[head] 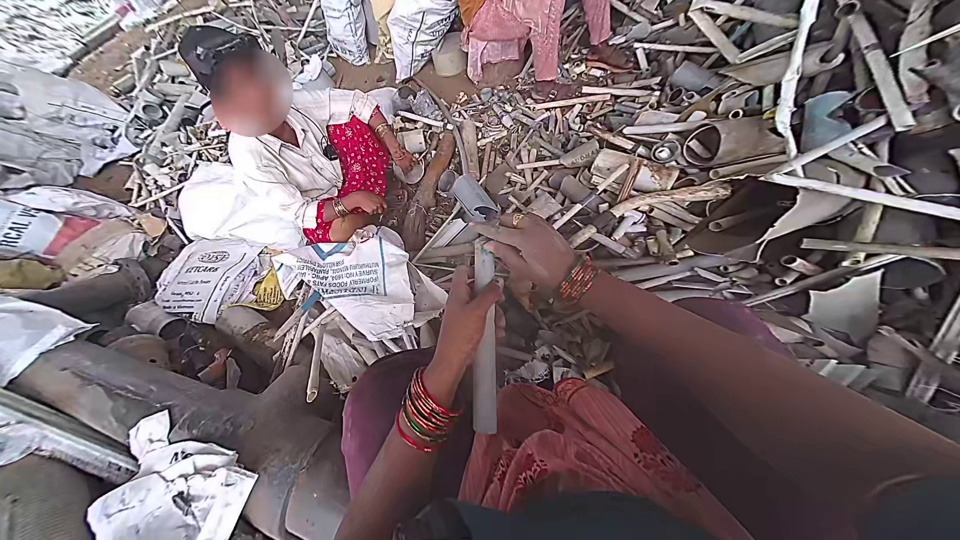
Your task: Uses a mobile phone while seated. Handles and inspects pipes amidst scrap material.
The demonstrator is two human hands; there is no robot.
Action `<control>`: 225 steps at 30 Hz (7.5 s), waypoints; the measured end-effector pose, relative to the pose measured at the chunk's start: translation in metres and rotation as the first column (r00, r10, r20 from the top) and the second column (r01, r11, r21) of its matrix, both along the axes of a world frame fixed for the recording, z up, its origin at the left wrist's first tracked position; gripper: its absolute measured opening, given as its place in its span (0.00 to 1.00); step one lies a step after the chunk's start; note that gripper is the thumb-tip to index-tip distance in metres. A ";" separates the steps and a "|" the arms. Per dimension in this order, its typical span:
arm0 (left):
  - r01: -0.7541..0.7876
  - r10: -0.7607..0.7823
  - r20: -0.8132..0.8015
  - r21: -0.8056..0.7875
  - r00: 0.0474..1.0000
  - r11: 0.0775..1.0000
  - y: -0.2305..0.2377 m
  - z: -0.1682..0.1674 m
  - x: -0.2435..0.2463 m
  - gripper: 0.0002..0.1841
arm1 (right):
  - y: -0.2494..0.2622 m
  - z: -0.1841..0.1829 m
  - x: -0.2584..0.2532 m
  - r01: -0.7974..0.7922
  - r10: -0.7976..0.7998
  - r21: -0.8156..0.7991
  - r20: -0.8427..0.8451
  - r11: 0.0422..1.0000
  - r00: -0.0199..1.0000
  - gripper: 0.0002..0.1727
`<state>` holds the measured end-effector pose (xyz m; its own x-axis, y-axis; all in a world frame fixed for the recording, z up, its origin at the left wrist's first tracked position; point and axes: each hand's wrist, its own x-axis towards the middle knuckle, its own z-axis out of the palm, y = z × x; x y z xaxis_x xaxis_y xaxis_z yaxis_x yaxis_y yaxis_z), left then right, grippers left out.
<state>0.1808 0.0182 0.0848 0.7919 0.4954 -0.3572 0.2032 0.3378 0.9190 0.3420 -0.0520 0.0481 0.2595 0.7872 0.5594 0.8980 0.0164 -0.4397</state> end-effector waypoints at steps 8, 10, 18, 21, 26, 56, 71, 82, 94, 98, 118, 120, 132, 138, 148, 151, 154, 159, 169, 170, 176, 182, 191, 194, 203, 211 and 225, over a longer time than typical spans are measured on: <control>-0.013 0.013 0.028 0.012 1.000 1.000 -0.002 0.002 0.001 0.10 | 0.000 -0.001 0.001 -0.038 0.039 0.020 -0.076 0.999 0.996 0.19; -0.023 0.023 0.033 0.001 0.999 1.000 -0.004 0.000 0.000 0.07 | -0.002 0.000 -0.001 -0.023 0.023 0.007 -0.057 1.000 0.998 0.18; -0.024 0.025 0.062 -0.012 0.998 1.000 -0.003 -0.001 -0.001 0.08 | -0.003 0.006 -0.002 0.031 -0.035 -0.070 -0.067 0.997 0.997 0.21; -0.039 0.048 0.095 -0.092 0.994 0.995 -0.003 0.000 -0.002 0.13 | -0.003 0.007 0.000 0.029 -0.034 -0.058 -0.083 0.998 0.996 0.23; -0.076 0.102 0.121 -0.202 0.987 0.976 -0.003 0.003 -0.002 0.14 | -0.001 0.009 -0.001 0.042 -0.044 -0.019 -0.057 0.999 0.997 0.24; 0.021 0.000 0.140 -0.146 0.990 0.989 0.005 -0.004 -0.004 0.14 | -0.007 0.012 0.022 -0.115 0.120 -0.102 0.039 0.988 0.992 0.36; -0.033 0.051 0.121 -0.148 0.991 0.988 -0.004 0.004 -0.003 0.14 | -0.007 0.012 0.014 0.012 -0.015 0.020 0.152 1.000 0.988 0.26; -0.088 0.128 0.121 -0.291 0.984 0.953 -0.005 0.004 -0.002 0.17 | -0.004 0.010 0.001 0.109 -0.108 -0.007 0.112 0.994 0.988 0.24; -0.112 0.156 0.103 -0.345 0.982 0.932 -0.003 0.005 -0.001 0.17 | -0.003 0.011 -0.007 0.141 -0.141 -0.063 0.005 0.988 0.990 0.22; -0.138 0.182 0.098 -0.346 0.978 0.928 -0.003 0.002 0.001 0.16 | -0.003 0.011 -0.009 0.152 -0.153 -0.080 -0.002 0.985 0.988 0.22; -0.050 0.081 0.162 -0.187 0.984 0.981 0.000 -0.005 -0.002 0.11 | -0.008 0.018 0.007 -0.030 0.022 -0.180 -0.051 0.983 0.998 0.31; -0.047 0.076 0.158 -0.177 0.985 0.983 0.000 -0.006 -0.002 0.11 | -0.008 0.015 0.008 -0.019 0.014 -0.156 -0.037 0.988 0.999 0.30; -0.071 0.106 0.188 -0.184 0.976 0.980 0.002 -0.006 -0.005 0.13 | -0.005 0.017 0.002 -0.005 -0.006 -0.060 -0.177 0.998 0.984 0.15; -0.071 0.123 0.222 -0.228 0.967 0.971 0.007 -0.009 -0.003 0.17 | -0.005 0.016 0.005 -0.023 0.015 -0.039 -0.179 0.999 0.984 0.13; -0.069 0.110 0.213 -0.191 0.971 0.979 0.002 -0.010 0.000 0.20 | -0.004 0.019 -0.001 -0.007 -0.012 -0.060 -0.316 0.998 0.949 0.15; -0.069 0.106 0.215 -0.174 0.971 0.982 0.000 -0.013 -0.001 0.21 | -0.004 0.019 -0.007 -0.024 0.008 -0.040 -0.356 0.999 0.934 0.14; -0.052 0.095 0.227 -0.191 0.969 0.980 -0.001 -0.013 0.000 0.22 | -0.004 0.022 -0.009 -0.037 0.017 -0.043 -0.393 0.998 0.919 0.15; -0.011 0.061 0.264 -0.189 0.963 0.982 0.000 -0.013 -0.001 0.22 | -0.007 0.024 -0.003 -0.071 0.036 -0.099 -0.318 0.993 0.947 0.19; 0.043 -0.003 0.315 -0.119 0.949 0.992 0.001 -0.014 -0.003 0.20 | -0.008 0.020 0.002 -0.037 0.039 0.011 -0.220 0.999 0.975 0.18; 0.048 -0.012 0.313 -0.106 0.950 0.993 0.001 -0.014 -0.004 0.20 | -0.008 0.018 0.002 -0.044 0.050 0.031 -0.204 0.999 0.978 0.19; 0.067 -0.046 0.316 -0.056 0.948 0.996 0.003 -0.014 -0.005 0.19 | -0.008 0.016 0.004 -0.072 0.082 0.088 -0.124 0.994 0.989 0.20; 0.072 -0.064 0.308 -0.013 0.949 0.997 0.003 -0.013 -0.006 0.18 | -0.008 0.015 0.005 -0.071 0.085 0.109 -0.123 0.991 0.989 0.21; 0.075 -0.076 0.314 0.017 0.946 0.997 0.003 -0.014 -0.007 0.17 | -0.007 0.012 0.007 -0.099 0.110 0.122 -0.090 0.988 0.990 0.22; 0.067 -0.079 0.296 0.048 0.952 0.997 0.004 -0.012 -0.007 0.18 | -0.008 0.015 0.008 -0.126 0.134 0.088 -0.097 0.988 0.986 0.23; 0.065 -0.087 0.294 0.087 0.952 0.994 0.004 -0.012 -0.007 0.17 | -0.009 0.017 0.006 -0.102 0.109 0.076 -0.101 0.992 0.989 0.24; 0.080 -0.100 0.295 0.079 0.950 0.994 0.004 -0.011 -0.008 0.18 | -0.009 0.016 0.007 -0.090 0.099 0.096 -0.092 0.991 0.991 0.24; 0.063 -0.099 0.279 0.137 0.955 0.989 0.001 -0.015 -0.010 0.17 | -0.015 0.027 0.000 -0.166 0.155 -0.037 -0.211 0.985 0.965 0.22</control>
<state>0.1711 0.0193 0.0697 0.8909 0.4513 -0.0510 -0.0505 0.2101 0.9764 0.3418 -0.0669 0.0756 0.2329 0.8556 0.4623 0.7751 0.1238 -0.6195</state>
